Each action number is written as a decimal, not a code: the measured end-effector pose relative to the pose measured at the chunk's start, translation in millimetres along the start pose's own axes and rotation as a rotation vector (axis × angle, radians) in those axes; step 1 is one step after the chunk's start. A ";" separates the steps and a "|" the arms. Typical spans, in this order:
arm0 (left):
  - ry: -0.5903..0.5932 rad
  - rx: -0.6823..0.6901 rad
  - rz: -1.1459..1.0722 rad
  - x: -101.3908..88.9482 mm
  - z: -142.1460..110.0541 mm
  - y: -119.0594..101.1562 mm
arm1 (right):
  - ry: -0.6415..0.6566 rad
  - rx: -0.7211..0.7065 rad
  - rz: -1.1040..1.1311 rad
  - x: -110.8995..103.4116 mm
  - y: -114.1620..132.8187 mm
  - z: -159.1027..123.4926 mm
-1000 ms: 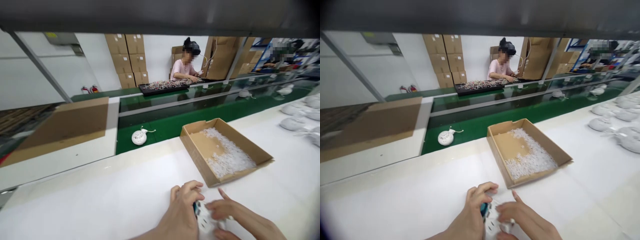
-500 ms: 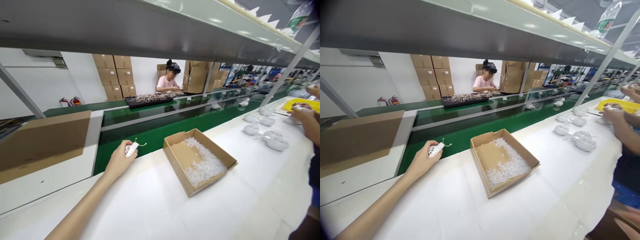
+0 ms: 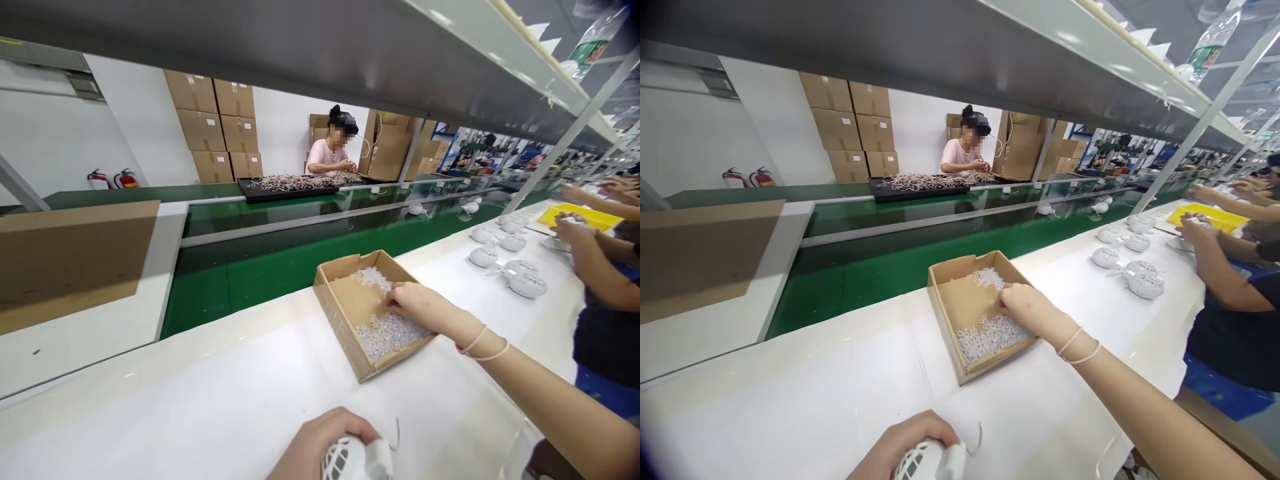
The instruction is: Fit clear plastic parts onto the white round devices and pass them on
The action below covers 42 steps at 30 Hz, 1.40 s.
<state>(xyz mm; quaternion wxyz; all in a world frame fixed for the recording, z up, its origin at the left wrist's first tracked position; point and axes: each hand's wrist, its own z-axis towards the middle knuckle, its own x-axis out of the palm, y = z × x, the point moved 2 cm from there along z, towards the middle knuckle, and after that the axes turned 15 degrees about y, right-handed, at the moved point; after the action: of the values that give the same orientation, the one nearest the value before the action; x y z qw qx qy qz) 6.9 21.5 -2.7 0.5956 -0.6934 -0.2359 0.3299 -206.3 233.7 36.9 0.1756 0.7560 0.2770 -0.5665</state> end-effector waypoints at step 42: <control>-0.142 0.291 0.609 4.6 -5.6 -12.5 | -0.058 -0.510 0.884 -34.9 121.6 -121.7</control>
<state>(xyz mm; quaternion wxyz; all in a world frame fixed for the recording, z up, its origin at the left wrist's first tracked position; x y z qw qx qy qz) 14.9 23.2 9.2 0.5445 -0.6153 -0.0094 0.5700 -45.9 201.1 100.3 0.5849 0.7181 0.0550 -0.3731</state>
